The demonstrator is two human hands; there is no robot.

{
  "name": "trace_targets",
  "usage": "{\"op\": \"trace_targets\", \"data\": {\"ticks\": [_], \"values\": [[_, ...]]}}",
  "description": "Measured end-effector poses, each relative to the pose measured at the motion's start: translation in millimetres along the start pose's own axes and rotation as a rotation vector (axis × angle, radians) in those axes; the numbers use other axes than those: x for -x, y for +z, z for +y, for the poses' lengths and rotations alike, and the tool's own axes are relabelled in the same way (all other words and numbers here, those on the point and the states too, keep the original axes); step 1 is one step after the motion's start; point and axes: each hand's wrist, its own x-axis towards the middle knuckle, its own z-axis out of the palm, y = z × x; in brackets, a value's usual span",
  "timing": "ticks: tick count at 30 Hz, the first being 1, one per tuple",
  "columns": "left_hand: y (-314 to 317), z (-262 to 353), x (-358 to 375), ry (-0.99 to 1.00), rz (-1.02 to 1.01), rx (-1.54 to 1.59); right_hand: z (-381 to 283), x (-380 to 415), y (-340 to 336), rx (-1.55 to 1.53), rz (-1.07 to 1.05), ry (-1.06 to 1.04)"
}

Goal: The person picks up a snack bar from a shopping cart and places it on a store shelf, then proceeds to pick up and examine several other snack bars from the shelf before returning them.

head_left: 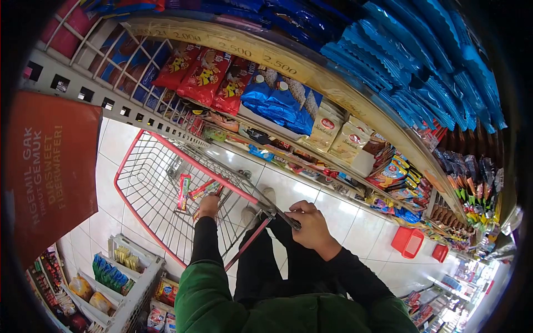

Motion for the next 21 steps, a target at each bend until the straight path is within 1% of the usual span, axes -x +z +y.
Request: {"op": "trace_targets", "data": {"ticks": [3,4,7,8,10,11,12,15,16,17,19,21], "values": [[-1.1,5.5,6.0,-0.111,0.174,0.197,-0.5,0.5,0.3,-0.008,0.002,-0.008],[-14.7,10.5,10.5,-0.174,0.099,0.302,-0.2,0.2,-0.1,-0.008,0.008,-0.011],[-5.0,11.6,5.9,-0.215,0.299,0.223,2.4,2.0,1.3,-0.01,-0.03,0.023],[-2.9,10.6,5.0,-0.3,0.198,0.261,3.6,1.9,2.1,-0.013,-0.026,0.024],[-40.7,30.9,17.7,-0.386,0.17,0.283,4.9,2.3,4.6,-0.023,-0.029,0.027],[-47.3,36.0,22.6,-0.43,0.152,0.292,4.9,2.3,5.0,-0.03,-0.026,0.023],[-23.2,28.6,15.1,-0.451,0.137,0.356,4.5,1.7,4.6,-0.039,-0.023,0.02],[-2.9,30.4,7.0,-0.527,0.159,0.333,4.1,1.6,4.2,-0.046,-0.024,0.024],[-0.4,29.0,4.5,-0.498,0.142,0.241,4.2,1.7,4.1,-0.045,-0.027,0.028],[2.1,27.8,2.3,-0.472,0.117,0.233,4.1,1.7,3.7,-0.049,-0.029,0.032],[-12.1,29.4,2.2,-0.422,0.069,0.214,3.9,0.8,3.5,-0.062,-0.03,0.038],[18.5,15.1,-12.0,-0.338,0.095,0.111,4.9,1.7,5.8,-0.081,-0.02,0.031]]}}
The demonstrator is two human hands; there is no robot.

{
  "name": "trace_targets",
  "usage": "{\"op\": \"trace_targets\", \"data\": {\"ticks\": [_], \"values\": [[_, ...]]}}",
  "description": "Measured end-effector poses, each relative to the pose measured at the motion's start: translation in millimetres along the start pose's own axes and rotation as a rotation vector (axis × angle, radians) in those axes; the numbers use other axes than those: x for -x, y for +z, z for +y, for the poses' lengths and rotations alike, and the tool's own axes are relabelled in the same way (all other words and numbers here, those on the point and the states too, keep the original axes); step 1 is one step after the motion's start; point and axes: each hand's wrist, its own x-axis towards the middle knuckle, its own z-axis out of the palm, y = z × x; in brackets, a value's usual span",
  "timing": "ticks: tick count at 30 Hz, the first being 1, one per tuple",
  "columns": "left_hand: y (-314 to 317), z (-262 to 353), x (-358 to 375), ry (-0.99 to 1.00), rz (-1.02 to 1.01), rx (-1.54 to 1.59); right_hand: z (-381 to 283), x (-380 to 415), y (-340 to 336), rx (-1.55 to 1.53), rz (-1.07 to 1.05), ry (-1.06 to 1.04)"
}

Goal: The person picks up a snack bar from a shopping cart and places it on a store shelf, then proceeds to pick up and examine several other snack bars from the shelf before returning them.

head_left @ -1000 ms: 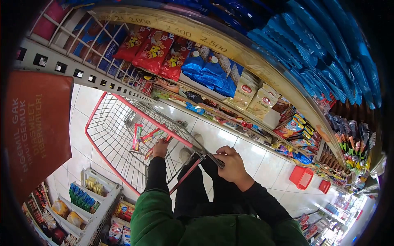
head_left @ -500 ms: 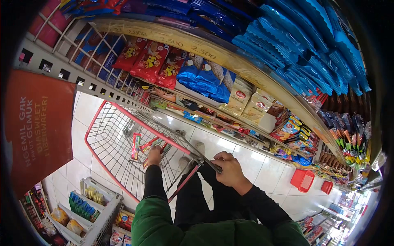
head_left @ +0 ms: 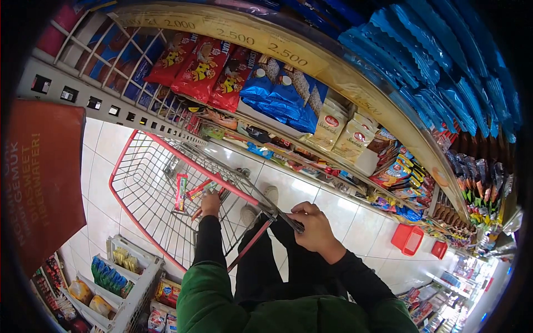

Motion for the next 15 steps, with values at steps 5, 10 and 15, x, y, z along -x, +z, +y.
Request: {"op": "trace_targets", "data": {"ticks": [5,10,15], "values": [[-8.9,2.5,5.6,0.107,0.175,-0.027,-2.8,-0.7,-2.8,0.063,-0.004,0.002],[-63.6,9.6,32.7,0.313,0.335,-0.002,-8.3,0.2,-6.8,0.114,0.017,-0.002],[-112.7,15.7,89.3,0.186,0.214,0.237,-5.8,-0.4,-5.3,0.145,0.008,-0.005]]}}
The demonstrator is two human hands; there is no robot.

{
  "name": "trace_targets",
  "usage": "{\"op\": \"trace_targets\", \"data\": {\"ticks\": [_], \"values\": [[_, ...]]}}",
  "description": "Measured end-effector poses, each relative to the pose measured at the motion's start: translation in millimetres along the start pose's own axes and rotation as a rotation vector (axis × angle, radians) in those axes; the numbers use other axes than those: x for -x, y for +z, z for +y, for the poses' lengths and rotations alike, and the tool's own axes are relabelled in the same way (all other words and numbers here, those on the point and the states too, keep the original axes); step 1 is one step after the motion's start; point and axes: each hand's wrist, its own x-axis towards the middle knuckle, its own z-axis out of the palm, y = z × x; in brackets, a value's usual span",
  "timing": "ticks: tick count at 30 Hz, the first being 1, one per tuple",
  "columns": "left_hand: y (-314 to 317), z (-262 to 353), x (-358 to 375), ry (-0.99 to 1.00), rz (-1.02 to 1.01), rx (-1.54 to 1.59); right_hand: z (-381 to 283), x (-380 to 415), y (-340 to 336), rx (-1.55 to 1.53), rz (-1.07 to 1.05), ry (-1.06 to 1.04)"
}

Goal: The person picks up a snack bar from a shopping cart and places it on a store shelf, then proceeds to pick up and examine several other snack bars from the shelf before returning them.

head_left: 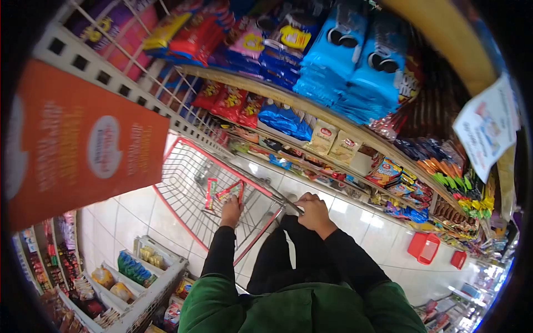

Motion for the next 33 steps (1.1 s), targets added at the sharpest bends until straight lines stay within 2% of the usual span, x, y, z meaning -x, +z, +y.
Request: {"op": "trace_targets", "data": {"ticks": [2,5,7,9,11,15,16,18,19,20,21,22,25,27,30,33], "values": [[-44.0,17.5,13.9,-0.027,-0.093,0.096,-3.5,-2.2,-1.8,0.055,0.004,-0.006],[-105.4,30.2,28.1,-0.01,-0.212,0.462,-8.7,-4.1,-5.0,0.109,0.011,0.0],[-143.6,35.2,33.8,-0.038,-0.324,0.563,-14.4,-7.3,-6.9,0.172,0.024,0.01],[-180.4,45.5,38.1,-0.102,-0.489,0.648,-21.8,-4.7,-4.9,0.204,0.096,-0.008],[-199.7,47.1,41.8,-0.025,-0.535,0.68,-32.8,-1.0,-9.7,0.239,0.21,-0.031],[-260.5,112.7,73.0,0.022,-0.485,0.735,-50.2,0.4,-19.5,-0.275,0.175,-0.2],[-264.9,121.3,74.9,0.063,-0.51,0.781,-62.1,2.3,-32.0,-0.662,0.076,-0.193],[-280.1,152.3,84.3,0.078,-0.582,0.975,-83.3,8.9,-70.2,-1.079,-0.182,-0.005],[-278.7,159.0,83.1,0.208,-0.476,0.842,-90.5,10.7,-88.6,-1.277,-0.324,0.09],[-281.7,168.7,83.6,0.205,-0.517,0.85,-92.7,9.8,-101.9,-1.361,-0.405,0.128],[-286.5,180.5,85.7,0.201,-0.558,0.858,-93.4,8.4,-112.7,-1.398,-0.385,0.084],[-297.8,198.6,91.5,0.312,-0.456,0.78,-93.1,7.4,-122.5,-1.436,-0.365,0.042],[-304.2,223.2,94.3,0.355,-0.343,0.779,-90.6,4.2,-152.6,-1.477,-0.272,-0.064],[-316.8,240.0,97.0,0.316,-0.383,0.867,-85.7,-0.2,-172.2,-1.398,-0.183,-0.171],[-325.3,250.1,98.6,0.29,-0.467,0.978,-86.9,5.1,-202.4,-1.46,-0.075,-0.262],[-333.3,257.8,101.8,0.343,-0.412,1.055,-78.4,9.0,-213.6,-1.503,-0.075,-0.379]]}}
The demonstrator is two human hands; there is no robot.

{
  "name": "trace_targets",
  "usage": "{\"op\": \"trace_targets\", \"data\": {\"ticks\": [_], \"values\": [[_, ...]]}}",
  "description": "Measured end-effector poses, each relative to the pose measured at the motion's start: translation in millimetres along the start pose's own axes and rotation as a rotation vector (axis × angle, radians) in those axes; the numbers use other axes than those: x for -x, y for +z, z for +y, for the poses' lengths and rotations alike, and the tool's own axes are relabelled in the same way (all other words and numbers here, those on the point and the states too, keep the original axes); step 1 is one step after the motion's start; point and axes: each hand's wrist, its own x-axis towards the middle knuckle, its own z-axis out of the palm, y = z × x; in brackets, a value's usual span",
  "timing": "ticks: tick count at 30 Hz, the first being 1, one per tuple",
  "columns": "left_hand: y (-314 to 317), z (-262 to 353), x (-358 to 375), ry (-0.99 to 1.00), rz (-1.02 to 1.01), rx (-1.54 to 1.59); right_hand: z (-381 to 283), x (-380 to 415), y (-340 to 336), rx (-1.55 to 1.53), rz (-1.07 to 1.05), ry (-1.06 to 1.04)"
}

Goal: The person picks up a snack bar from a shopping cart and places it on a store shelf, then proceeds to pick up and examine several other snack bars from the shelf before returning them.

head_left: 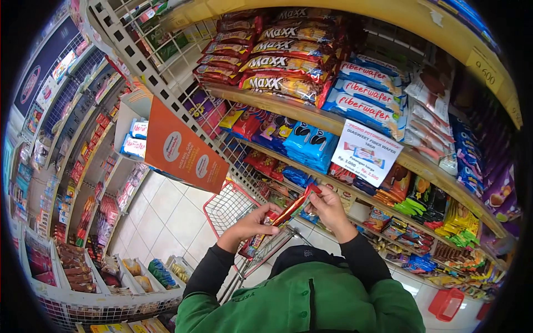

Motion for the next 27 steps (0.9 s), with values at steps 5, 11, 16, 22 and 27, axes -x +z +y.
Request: {"op": "trace_targets", "data": {"ticks": [5,11,16,22,27], "values": [[4.6,11.3,6.6,0.317,0.302,-0.356,-2.0,3.8,-11.4,-0.238,-0.114,-0.121],[20.5,50.9,13.2,0.535,0.43,-0.968,-17.6,14.5,-7.1,-0.37,-0.147,0.069],[19.4,51.2,4.3,0.637,0.479,-1.032,-7.0,12.2,6.7,-0.201,-0.244,0.094],[-5.8,63.3,13.1,0.838,0.349,-1.139,-41.6,22.4,43.1,-0.168,-0.051,0.031],[-25.7,55.7,30.5,0.948,0.301,-1.063,-83.0,34.4,78.8,0.459,-0.022,0.021]]}}
